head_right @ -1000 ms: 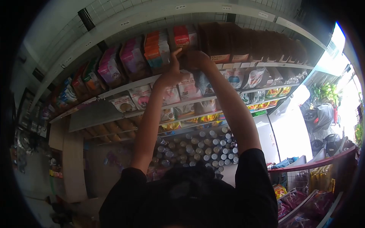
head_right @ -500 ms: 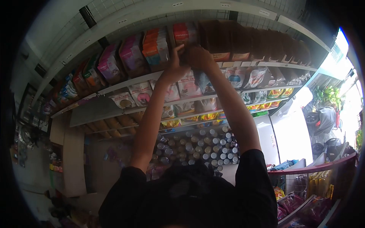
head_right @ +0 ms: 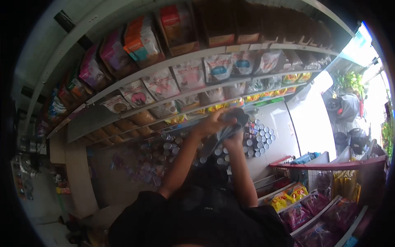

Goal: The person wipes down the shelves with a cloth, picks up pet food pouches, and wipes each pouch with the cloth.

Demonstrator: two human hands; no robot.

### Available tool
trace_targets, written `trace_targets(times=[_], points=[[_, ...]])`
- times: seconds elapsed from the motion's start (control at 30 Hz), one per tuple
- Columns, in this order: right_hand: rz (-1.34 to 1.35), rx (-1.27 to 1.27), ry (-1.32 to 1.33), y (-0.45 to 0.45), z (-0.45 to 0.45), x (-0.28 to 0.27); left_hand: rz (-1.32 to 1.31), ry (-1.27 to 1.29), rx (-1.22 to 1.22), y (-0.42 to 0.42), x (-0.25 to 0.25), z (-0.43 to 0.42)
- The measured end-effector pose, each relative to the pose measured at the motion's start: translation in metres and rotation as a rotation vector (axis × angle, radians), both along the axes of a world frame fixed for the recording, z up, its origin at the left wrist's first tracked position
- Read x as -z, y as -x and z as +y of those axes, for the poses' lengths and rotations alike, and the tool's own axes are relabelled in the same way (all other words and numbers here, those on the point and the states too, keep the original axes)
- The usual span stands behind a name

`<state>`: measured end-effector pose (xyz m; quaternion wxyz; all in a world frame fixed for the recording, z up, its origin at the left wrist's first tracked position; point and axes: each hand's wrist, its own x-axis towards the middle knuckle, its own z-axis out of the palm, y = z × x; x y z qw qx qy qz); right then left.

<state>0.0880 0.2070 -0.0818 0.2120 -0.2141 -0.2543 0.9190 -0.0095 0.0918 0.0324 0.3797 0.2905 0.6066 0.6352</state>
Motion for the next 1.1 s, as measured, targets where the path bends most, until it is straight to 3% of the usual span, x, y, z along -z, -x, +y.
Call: trace_targets(times=[0.03, 0.13, 0.2, 0.23, 0.4, 0.43, 0.53, 0.73, 0.87, 0.9, 0.93, 1.03, 1.1], points=[[-0.117, 0.008, -0.303, -0.015, -0.015, 0.009, 0.132, 0.088, 0.026, -0.009, 0.018, 0.005], [-0.036, 0.086, -0.201, -0.040, -0.031, -0.010, -0.096, -0.017, 0.108, -0.021, 0.050, 0.013], [0.122, 0.032, 0.268, -0.044, -0.026, -0.049, -0.229, 0.017, 0.011, -0.018, 0.040, 0.019], [0.099, 0.059, 0.283, -0.050, -0.023, -0.061, -0.249, 0.025, -0.022, -0.021, 0.033, 0.019], [-0.353, -0.105, -0.006, -0.071, 0.002, -0.087, -0.322, -0.054, -0.210, -0.012, 0.065, 0.002], [-0.444, -0.216, -0.273, -0.077, 0.008, -0.084, -0.340, -0.017, -0.246, -0.009, 0.074, -0.007], [-0.658, -0.598, -1.103, -0.090, 0.018, -0.078, -0.521, -0.033, -0.320, -0.002, 0.017, -0.041], [-0.508, -0.196, -0.989, -0.095, -0.032, -0.073, -0.442, -0.014, -0.271, 0.017, -0.012, -0.116], [-0.631, -0.296, -0.864, -0.089, -0.072, -0.107, 0.031, 0.663, 0.590, 0.034, -0.016, -0.195], [-0.465, -0.203, -1.044, -0.084, -0.084, -0.110, 0.032, 0.662, 0.587, 0.034, -0.015, -0.215], [-0.295, -0.104, -1.214, -0.077, -0.096, -0.111, -0.046, 0.506, 0.496, 0.031, -0.012, -0.239], [-0.259, -0.197, -1.033, -0.063, -0.131, -0.090, -0.287, 0.017, 0.203, 0.013, 0.002, -0.303], [0.119, -0.594, -0.037, -0.052, -0.148, -0.033, -0.364, 0.004, 0.053, -0.005, 0.007, -0.334]])
